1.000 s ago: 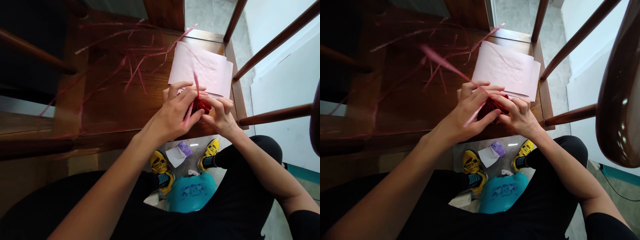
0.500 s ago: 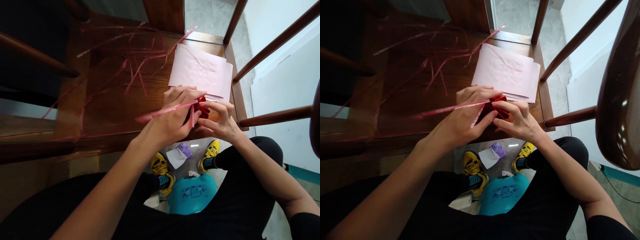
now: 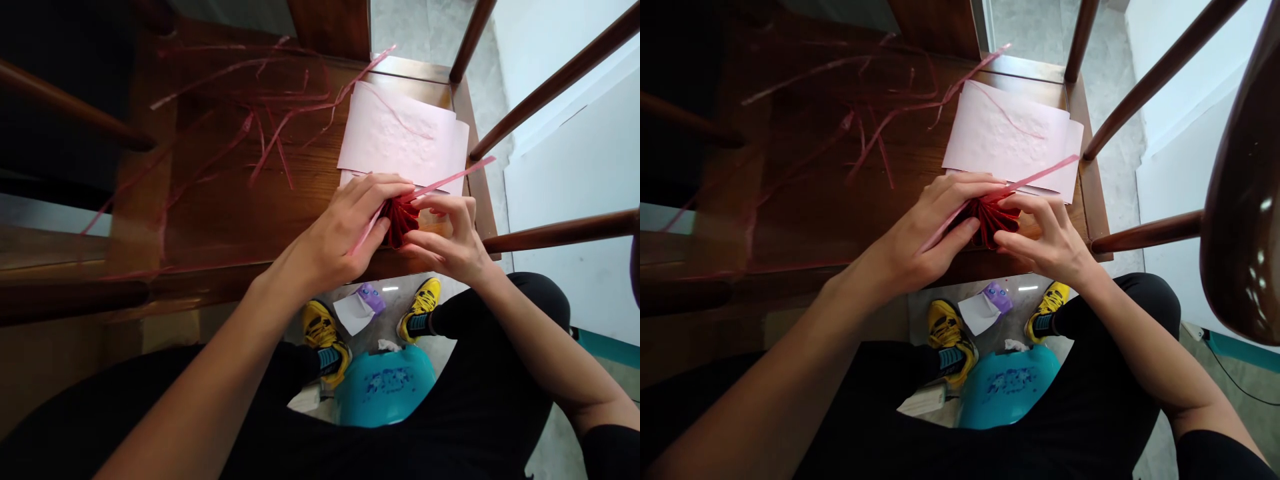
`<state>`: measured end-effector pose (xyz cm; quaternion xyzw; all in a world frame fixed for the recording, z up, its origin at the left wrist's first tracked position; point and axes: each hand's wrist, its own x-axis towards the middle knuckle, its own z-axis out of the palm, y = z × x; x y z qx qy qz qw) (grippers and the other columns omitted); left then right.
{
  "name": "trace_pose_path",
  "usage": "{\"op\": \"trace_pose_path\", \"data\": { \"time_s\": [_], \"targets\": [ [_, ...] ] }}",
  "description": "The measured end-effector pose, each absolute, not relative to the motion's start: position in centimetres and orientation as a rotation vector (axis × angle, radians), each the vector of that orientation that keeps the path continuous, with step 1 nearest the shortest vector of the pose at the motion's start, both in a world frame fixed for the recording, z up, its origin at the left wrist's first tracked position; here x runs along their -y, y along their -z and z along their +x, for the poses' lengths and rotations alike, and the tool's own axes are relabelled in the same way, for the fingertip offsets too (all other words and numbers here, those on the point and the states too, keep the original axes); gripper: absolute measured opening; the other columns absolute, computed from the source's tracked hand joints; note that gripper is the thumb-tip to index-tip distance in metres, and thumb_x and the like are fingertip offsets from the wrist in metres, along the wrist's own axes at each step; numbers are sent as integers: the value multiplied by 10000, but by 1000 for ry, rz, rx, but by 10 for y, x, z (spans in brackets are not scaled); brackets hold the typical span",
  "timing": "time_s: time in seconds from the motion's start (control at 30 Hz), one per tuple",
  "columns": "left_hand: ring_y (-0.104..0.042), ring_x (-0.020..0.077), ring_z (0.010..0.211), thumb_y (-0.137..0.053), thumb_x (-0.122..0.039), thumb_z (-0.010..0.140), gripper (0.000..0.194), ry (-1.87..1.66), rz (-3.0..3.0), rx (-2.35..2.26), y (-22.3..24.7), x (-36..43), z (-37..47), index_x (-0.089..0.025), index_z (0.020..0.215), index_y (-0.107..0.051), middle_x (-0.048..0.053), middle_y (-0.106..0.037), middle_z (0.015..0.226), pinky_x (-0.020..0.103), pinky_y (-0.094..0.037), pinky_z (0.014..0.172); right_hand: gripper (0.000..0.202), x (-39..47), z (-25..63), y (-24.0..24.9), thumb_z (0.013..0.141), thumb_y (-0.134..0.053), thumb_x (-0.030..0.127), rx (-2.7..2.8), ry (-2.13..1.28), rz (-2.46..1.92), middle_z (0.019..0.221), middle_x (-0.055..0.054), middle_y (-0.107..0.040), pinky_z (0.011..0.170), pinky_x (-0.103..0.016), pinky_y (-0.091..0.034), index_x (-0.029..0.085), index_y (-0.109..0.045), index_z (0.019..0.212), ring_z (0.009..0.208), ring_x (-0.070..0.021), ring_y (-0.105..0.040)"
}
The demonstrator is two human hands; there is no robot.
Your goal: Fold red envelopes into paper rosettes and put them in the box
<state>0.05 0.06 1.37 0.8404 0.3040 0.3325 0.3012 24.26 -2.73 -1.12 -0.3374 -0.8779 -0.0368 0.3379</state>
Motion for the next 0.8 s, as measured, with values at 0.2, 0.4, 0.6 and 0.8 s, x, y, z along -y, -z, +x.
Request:
{"op": "trace_pose_path", "data": {
  "time_s": [0.2,0.4,0.6,0.8],
  "targets": [
    [-563,288,1401,-422,-225,1053,460,-832,2244,-855,-15,-1,1,-285,1485,-571,61,-631,1525,539,-411,1244,260,41,226,22,988,-750,454,2296,163,-1050,1413,-5,-600,1078,-454,-508,456,-707,1245,1251,-252,-516],
    [-558,285,1393,-400,-213,1056,480,-858,2260,-879,-10,-1,3,-291,1497,-572,49,-636,1521,538,-384,1247,207,46,214,34,1026,-695,329,2252,221,-1201,1402,16,-618,1101,-466,-458,453,-698,1192,1269,-267,-472],
    [-553,279,1408,-390,-182,1052,482,-868,2272,-822,-10,-1,3,-266,1498,-555,62,-619,1539,514,-392,1239,283,43,206,43,1025,-642,362,2095,316,-1265,1289,-25,-602,1067,-451,-509,422,-641,1301,1184,-266,-477],
    [-545,268,1421,-422,-246,1074,409,-848,2260,-835,-12,-1,3,-251,1458,-563,71,-619,1530,503,-404,1248,234,42,211,33,1016,-693,346,2222,178,-1179,1381,-13,-574,1096,-465,-516,410,-651,1237,1275,-259,-485]
  ]
}}
